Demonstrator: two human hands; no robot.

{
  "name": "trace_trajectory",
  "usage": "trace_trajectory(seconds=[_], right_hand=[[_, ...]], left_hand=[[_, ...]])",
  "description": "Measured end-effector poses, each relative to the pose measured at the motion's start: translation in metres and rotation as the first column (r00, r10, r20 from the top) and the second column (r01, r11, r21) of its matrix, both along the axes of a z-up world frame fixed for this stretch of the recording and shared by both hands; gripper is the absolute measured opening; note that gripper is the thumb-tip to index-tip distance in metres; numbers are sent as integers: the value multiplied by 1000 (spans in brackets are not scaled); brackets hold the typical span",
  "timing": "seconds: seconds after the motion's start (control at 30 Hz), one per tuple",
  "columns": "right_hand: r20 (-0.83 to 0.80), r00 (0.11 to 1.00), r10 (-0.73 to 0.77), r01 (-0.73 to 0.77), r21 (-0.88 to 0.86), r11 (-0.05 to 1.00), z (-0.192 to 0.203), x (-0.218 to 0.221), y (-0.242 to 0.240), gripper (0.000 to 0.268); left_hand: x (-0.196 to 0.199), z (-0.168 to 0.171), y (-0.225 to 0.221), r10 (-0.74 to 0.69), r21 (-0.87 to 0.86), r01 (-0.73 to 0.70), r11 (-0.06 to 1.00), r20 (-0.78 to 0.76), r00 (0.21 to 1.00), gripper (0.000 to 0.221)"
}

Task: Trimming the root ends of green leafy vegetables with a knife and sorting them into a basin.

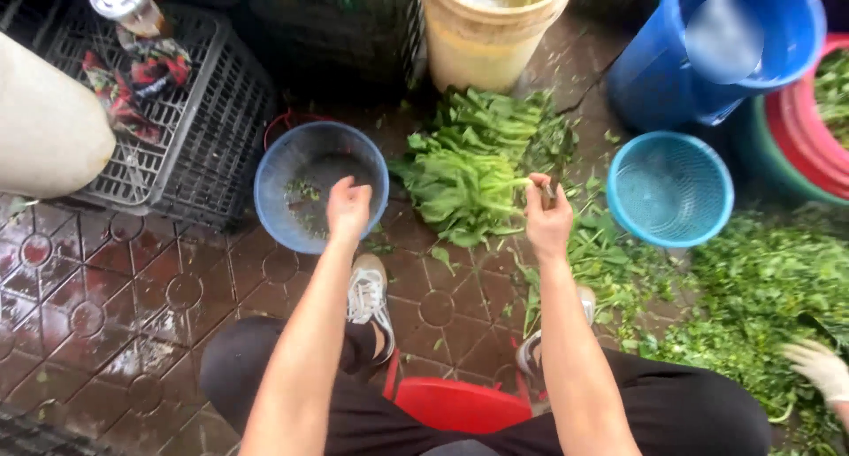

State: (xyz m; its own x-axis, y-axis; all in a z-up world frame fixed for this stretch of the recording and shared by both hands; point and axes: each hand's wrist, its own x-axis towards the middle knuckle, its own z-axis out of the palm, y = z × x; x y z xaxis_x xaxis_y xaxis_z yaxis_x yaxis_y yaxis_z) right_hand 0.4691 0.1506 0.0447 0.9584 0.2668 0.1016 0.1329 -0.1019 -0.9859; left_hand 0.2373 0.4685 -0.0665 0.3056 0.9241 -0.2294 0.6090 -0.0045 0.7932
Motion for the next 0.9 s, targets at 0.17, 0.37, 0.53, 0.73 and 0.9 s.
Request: trace_trajectory(seconds=[0.17, 0.37, 0.53, 0.73, 0.9], right_hand=[[79, 993, 87, -94, 89, 992, 49, 2, -27, 20], [-56, 988, 144, -133, 161, 978, 66, -42, -40, 21], [-178, 966, 187, -144, 227, 963, 70, -80, -77, 55], [-343, 910, 231, -110, 337, 935, 28, -81, -92, 39], [-382, 862, 334, -147, 441, 885, 32, -84, -77, 47]], left_hand=[[49, 207, -87, -691, 226, 674, 703, -5, 723, 40], [88, 224, -158, -875, 219, 852, 476, 216, 433, 39], [93, 176, -166, -677, -284, 864, 416, 537, 503, 25], [81, 125, -157, -175, -612, 676, 411, 675, 717, 35], [70, 122, -151, -360, -446, 770, 455, 699, 618, 29]])
